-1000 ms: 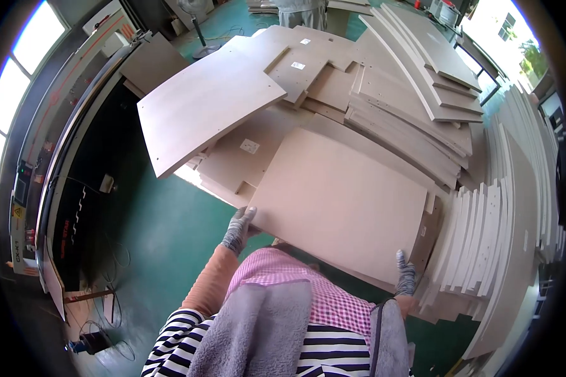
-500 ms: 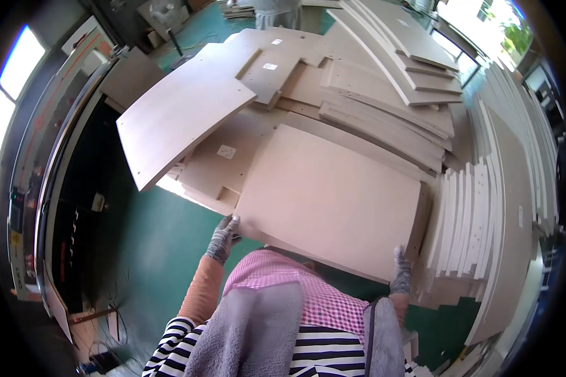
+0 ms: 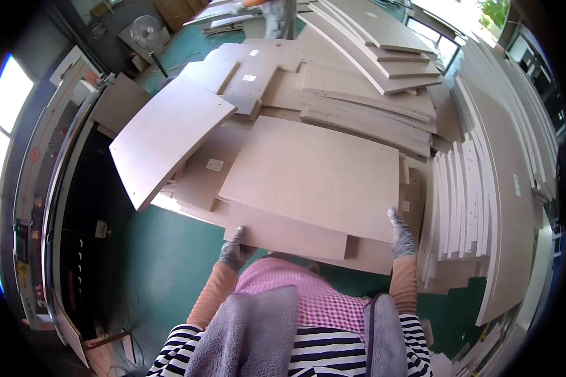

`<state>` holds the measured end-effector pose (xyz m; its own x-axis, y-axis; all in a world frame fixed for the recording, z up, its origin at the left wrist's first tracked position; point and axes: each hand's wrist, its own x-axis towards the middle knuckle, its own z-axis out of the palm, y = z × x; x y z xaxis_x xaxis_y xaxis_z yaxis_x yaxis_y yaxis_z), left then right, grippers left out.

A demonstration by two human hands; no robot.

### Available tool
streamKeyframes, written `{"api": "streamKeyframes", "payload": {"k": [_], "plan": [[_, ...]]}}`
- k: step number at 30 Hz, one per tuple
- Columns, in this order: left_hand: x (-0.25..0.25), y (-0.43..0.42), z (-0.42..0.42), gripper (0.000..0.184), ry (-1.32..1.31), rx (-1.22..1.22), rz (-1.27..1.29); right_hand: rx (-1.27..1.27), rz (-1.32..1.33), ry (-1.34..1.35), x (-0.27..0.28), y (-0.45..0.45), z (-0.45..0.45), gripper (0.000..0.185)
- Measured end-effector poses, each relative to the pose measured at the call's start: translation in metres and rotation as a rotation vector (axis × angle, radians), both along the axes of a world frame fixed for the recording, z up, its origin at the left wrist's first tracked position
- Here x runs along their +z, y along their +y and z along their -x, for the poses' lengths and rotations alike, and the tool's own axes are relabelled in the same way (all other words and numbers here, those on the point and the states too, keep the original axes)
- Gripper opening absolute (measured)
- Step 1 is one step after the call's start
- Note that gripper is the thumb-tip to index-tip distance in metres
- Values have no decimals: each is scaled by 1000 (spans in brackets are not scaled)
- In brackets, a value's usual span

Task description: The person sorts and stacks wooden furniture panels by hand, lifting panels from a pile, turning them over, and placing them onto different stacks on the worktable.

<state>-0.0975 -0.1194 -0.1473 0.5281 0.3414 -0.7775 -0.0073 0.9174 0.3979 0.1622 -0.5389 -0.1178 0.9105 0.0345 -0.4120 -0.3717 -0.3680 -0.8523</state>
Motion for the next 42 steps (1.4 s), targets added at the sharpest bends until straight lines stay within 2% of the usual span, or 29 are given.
{"api": "streamKeyframes", "payload": {"k": [3,5,6,7,8,10,14,16,17,19,20,21,22,23,24,25,26,28,30,32,34,35,37,38,40,41,42], "plan": [[11,-4,-2,34,76,-1,-61,-18,-190,99,3,-6,-10,67],[15,-10,6,36,26,26,-44,-255,-220,289,27,-1,-17,53],[19,-16,6,37,-22,44,-14,-252,-226,286,30,-3,-24,53],[54,-30,3,37,-71,98,-10,-211,-292,283,31,-9,-33,46],[58,-31,7,37,-67,99,-13,-171,-356,285,32,-12,-39,40],[64,-30,20,35,-331,1,-21,-151,-344,309,44,-11,-49,38],[70,-35,54,32,-234,-99,-190,-152,-329,314,24,-25,-76,38],[71,-46,73,27,-166,-265,-525,-218,-235,292,20,-28,-85,45],[81,-53,79,22,-152,-146,-363,-218,-236,298,17,-29,-88,45],[95,-64,92,21,-151,-126,-346,-223,-72,234,13,-29,-92,52],[95,-67,102,21,-157,-106,-329,-219,-71,240,10,-28,-91,52],[88,-67,111,22,-92,-285,-680,-190,-28,137,8,-26,-88,51],[82,-66,119,22,-85,-285,-678,-162,14,34,6,-24,-86,51],[78,-65,130,25,-91,-158,-434,-161,19,43,-5,-29,-91,51],[86,-67,135,28,-93,-33,-188,-44,205,-122,-7,-30,-92,49],[92,-71,138,28,-85,-41,-183,73,389,-287,-10,-33,-88,48],[97,-77,138,32,-53,11,-161,63,397,-278,-13,-40,-76,48],[100,-82,141,37,-25,54,-122,61,820,-523,58,-6,-9,45],[99,-86,147,41,22,31,-96,124,525,-105,36,12,34,53],[112,-88,146,39,15,21,-41,769,532,-361,19,34,81,71],[118,-85,146,38,4,8,14,429,265,-165,75,78,135,68],[118,-83,147,37,22,17,19,414,281,-169,76,81,138,68],[97,-69,161,43,1,-4,8,467,-132,122,71,90,136,65],[110,-64,160,43,-12,-14,15,458,-122,110,63,89,137,65],[146,-55,169,51,-218,-152,-80,407,-185,209,47,84,151,59],[126,-34,192,65,-121,-278,-183,406,-177,212,50,85,165,59],[125,-14,205,65,-119,-280,-176,367,-268,252,56,86,180,57]]}}
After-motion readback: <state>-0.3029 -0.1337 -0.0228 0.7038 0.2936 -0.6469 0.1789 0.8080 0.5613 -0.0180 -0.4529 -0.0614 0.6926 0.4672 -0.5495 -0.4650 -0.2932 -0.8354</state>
